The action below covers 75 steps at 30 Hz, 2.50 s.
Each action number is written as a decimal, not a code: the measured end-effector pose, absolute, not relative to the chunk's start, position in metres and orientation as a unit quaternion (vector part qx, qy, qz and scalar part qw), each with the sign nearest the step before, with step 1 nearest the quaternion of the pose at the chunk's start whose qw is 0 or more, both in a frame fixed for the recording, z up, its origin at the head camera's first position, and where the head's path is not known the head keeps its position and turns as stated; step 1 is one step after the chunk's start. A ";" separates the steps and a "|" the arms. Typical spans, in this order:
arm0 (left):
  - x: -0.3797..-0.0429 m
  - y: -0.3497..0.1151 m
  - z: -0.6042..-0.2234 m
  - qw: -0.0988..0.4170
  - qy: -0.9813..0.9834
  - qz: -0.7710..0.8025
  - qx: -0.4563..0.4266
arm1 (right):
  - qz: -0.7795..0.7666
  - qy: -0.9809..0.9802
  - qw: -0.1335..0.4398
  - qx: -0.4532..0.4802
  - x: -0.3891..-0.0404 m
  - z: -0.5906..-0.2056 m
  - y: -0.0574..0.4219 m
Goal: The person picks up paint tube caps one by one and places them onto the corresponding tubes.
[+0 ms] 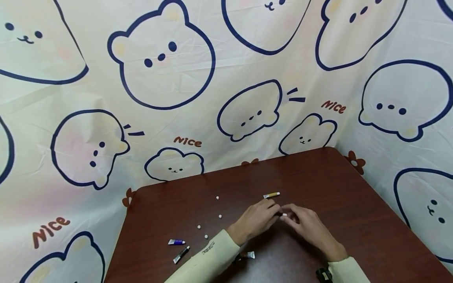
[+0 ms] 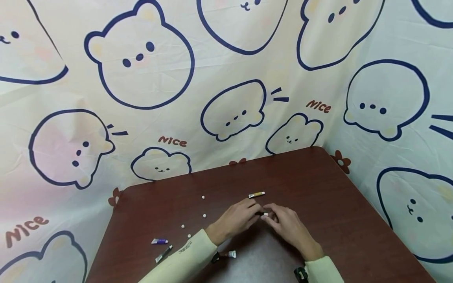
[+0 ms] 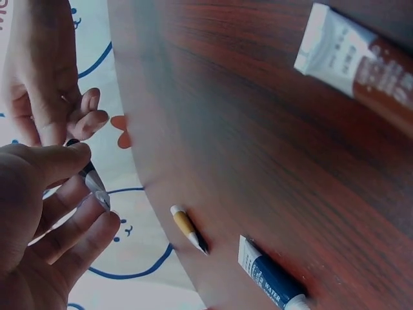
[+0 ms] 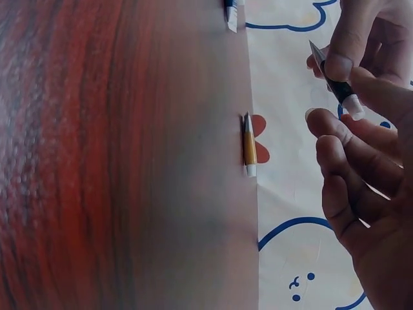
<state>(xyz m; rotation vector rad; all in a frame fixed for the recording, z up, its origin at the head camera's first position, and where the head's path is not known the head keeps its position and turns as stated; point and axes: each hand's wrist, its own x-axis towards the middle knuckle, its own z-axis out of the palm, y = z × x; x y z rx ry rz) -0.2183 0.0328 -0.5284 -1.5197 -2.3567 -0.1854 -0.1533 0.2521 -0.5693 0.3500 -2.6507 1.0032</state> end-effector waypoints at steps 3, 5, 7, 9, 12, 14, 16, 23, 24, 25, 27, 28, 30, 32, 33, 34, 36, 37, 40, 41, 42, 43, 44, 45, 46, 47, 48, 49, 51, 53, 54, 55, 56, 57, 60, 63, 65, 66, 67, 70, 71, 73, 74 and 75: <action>-0.218 0.034 -0.528 0.161 -0.829 -0.069 -0.531 | 0.348 -0.918 0.145 0.122 -0.153 -0.569 0.253; -0.218 0.035 -0.528 0.160 -0.829 -0.071 -0.531 | 0.349 -0.918 0.146 0.120 -0.153 -0.569 0.253; -0.219 0.036 -0.528 0.161 -0.829 -0.071 -0.531 | 0.350 -0.917 0.146 0.119 -0.153 -0.568 0.253; -0.219 0.037 -0.529 0.162 -0.828 -0.069 -0.532 | 0.350 -0.917 0.148 0.121 -0.153 -0.567 0.254; -0.220 0.037 -0.530 0.165 -0.828 -0.066 -0.532 | 0.349 -0.916 0.153 0.128 -0.153 -0.568 0.255; -0.220 0.038 -0.531 0.165 -0.827 -0.067 -0.533 | 0.348 -0.914 0.160 0.135 -0.153 -0.569 0.256; -0.220 0.039 -0.531 0.166 -0.826 -0.068 -0.534 | 0.347 -0.912 0.167 0.143 -0.154 -0.569 0.257; -0.220 0.042 -0.530 0.169 -0.824 -0.076 -0.535 | 0.345 -0.903 0.187 0.173 -0.154 -0.569 0.261; -0.220 0.043 -0.530 0.168 -0.825 -0.076 -0.535 | 0.343 -0.903 0.190 0.177 -0.155 -0.569 0.262; -0.220 0.044 -0.530 0.170 -0.824 -0.074 -0.535 | 0.340 -0.902 0.193 0.182 -0.155 -0.568 0.263; -0.221 0.046 -0.531 0.171 -0.825 -0.069 -0.534 | 0.334 -0.902 0.197 0.189 -0.156 -0.568 0.265; -0.221 0.046 -0.531 0.171 -0.825 -0.068 -0.535 | 0.331 -0.902 0.199 0.191 -0.156 -0.567 0.266; -0.221 0.048 -0.532 0.170 -0.824 -0.066 -0.537 | 0.327 -0.903 0.197 0.196 -0.156 -0.568 0.268; -0.221 0.050 -0.533 0.170 -0.822 -0.065 -0.539 | 0.326 -0.904 0.193 0.198 -0.156 -0.568 0.270; -0.221 0.050 -0.533 0.171 -0.821 -0.065 -0.540 | 0.325 -0.905 0.192 0.199 -0.156 -0.569 0.271; -0.221 0.051 -0.533 0.173 -0.820 -0.065 -0.542 | 0.325 -0.905 0.189 0.199 -0.156 -0.569 0.272; -0.220 0.052 -0.534 0.174 -0.818 -0.063 -0.544 | 0.325 -0.908 0.178 0.195 -0.155 -0.570 0.274; -0.219 0.052 -0.534 0.175 -0.818 -0.062 -0.545 | 0.328 -0.909 0.170 0.190 -0.155 -0.570 0.275; -0.218 0.053 -0.535 0.175 -0.817 -0.058 -0.547 | 0.329 -0.912 0.162 0.184 -0.154 -0.573 0.277; -0.217 0.053 -0.535 0.173 -0.818 -0.057 -0.546 | 0.330 -0.912 0.160 0.183 -0.154 -0.574 0.277; -0.217 0.053 -0.535 0.171 -0.818 -0.057 -0.546 | 0.330 -0.912 0.161 0.184 -0.153 -0.574 0.277; -0.217 0.053 -0.535 0.170 -0.818 -0.057 -0.546 | 0.328 -0.911 0.166 0.187 -0.153 -0.575 0.277; -0.217 0.054 -0.535 0.170 -0.819 -0.057 -0.546 | 0.326 -0.910 0.171 0.191 -0.153 -0.575 0.277; -0.217 0.054 -0.535 0.170 -0.819 -0.055 -0.545 | 0.327 -0.909 0.173 0.192 -0.153 -0.575 0.278; -0.217 0.055 -0.535 0.170 -0.819 -0.055 -0.545 | 0.328 -0.909 0.174 0.190 -0.153 -0.574 0.278; -0.217 0.055 -0.535 0.172 -0.819 -0.054 -0.545 | 0.329 -0.909 0.174 0.189 -0.153 -0.574 0.278; -0.217 0.056 -0.535 0.173 -0.819 -0.053 -0.545 | 0.330 -0.909 0.174 0.186 -0.153 -0.573 0.279; -0.217 0.057 -0.535 0.175 -0.819 -0.052 -0.544 | 0.331 -0.909 0.173 0.184 -0.153 -0.572 0.279; -0.218 0.058 -0.535 0.177 -0.820 -0.051 -0.542 | 0.335 -0.911 0.166 0.171 -0.153 -0.570 0.280; -0.218 0.060 -0.534 0.176 -0.822 -0.049 -0.540 | 0.334 -0.916 0.159 0.154 -0.154 -0.568 0.280; -0.219 0.061 -0.534 0.175 -0.823 -0.048 -0.538 | 0.333 -0.919 0.157 0.144 -0.154 -0.567 0.280; -0.219 0.062 -0.535 0.174 -0.824 -0.047 -0.536 | 0.330 -0.921 0.156 0.134 -0.154 -0.566 0.281; -0.220 0.062 -0.535 0.173 -0.826 -0.045 -0.534 | 0.326 -0.924 0.157 0.124 -0.154 -0.566 0.281; -0.221 0.063 -0.536 0.171 -0.828 -0.044 -0.532 | 0.323 -0.926 0.159 0.116 -0.154 -0.565 0.282; -0.223 0.065 -0.538 0.164 -0.836 -0.037 -0.522 | 0.307 -0.929 0.173 0.108 -0.154 -0.565 0.284; -0.224 0.069 -0.542 0.149 -0.844 -0.029 -0.515 | 0.295 -0.931 0.179 0.115 -0.155 -0.563 0.288; -0.225 0.072 -0.545 0.139 -0.847 -0.021 -0.512 | 0.291 -0.932 0.180 0.120 -0.158 -0.560 0.290; -0.225 0.073 -0.547 0.134 -0.849 -0.018 -0.511 | 0.289 -0.932 0.179 0.123 -0.159 -0.559 0.291; -0.225 0.074 -0.548 0.127 -0.851 -0.016 -0.510 | 0.286 -0.933 0.178 0.123 -0.161 -0.557 0.291; -0.225 0.076 -0.552 0.113 -0.856 -0.006 -0.504 | 0.282 -0.935 0.175 0.122 -0.165 -0.550 0.292; -0.224 0.077 -0.553 0.110 -0.857 -0.003 -0.503 | 0.281 -0.936 0.174 0.121 -0.167 -0.549 0.291; -0.224 0.077 -0.555 0.105 -0.859 0.001 -0.502 | 0.277 -0.937 0.172 0.121 -0.169 -0.546 0.291; -0.224 0.077 -0.556 0.105 -0.859 0.003 -0.502 | 0.276 -0.938 0.174 0.121 -0.170 -0.545 0.290; -0.224 0.076 -0.558 0.104 -0.858 0.006 -0.503 | 0.275 -0.937 0.176 0.124 -0.171 -0.544 0.290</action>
